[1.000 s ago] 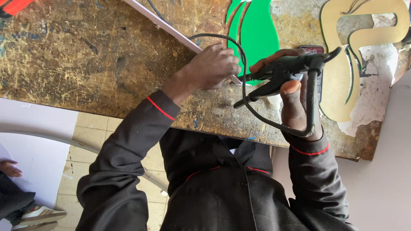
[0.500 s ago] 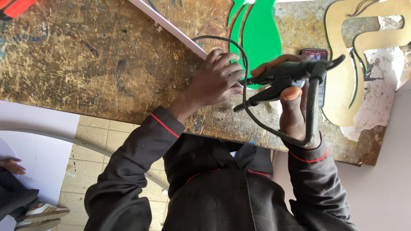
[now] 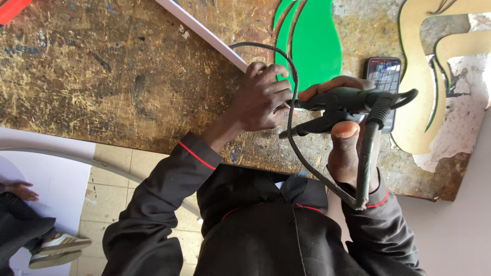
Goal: The person applies adhesive to a flexible white plastic strip and presses it onto the edges of a green acrylic letter to form a border, then uses a small heating tool to soften the strip for bending around corners.
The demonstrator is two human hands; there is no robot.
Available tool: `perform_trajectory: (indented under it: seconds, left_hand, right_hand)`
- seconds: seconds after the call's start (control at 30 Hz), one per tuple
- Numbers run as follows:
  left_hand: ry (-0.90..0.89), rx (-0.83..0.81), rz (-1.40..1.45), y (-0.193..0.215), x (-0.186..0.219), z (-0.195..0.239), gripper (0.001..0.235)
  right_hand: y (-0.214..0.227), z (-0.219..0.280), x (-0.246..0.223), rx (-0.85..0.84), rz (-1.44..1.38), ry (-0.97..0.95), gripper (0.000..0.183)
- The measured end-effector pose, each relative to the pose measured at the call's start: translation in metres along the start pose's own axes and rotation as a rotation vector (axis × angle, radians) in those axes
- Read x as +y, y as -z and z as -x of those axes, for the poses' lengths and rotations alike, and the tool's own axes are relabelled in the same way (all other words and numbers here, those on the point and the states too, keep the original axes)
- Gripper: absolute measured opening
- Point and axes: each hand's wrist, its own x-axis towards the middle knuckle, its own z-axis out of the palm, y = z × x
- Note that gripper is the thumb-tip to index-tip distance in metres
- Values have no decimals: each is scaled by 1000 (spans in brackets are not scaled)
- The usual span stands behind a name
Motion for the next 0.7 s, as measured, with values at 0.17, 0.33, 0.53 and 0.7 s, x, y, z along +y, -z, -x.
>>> perform_trajectory:
  seconds: [0.17, 0.33, 0.53, 0.7]
  left_hand:
    - [-16, 7, 7, -1, -4, -3, 23]
    - [-6, -22, 62, 1, -3, -2, 21]
    - [55, -7, 153, 11, 4, -3, 36]
    - [102, -41, 155, 0, 0, 4, 64]
  right_hand:
    - [-3, 1, -6, 4, 4, -49, 96]
    - [1, 4, 5, 7, -58, -52, 94]
    - [2, 6, 7, 5, -105, -72, 93]
    - [2, 10, 6, -7, -84, 4, 88]
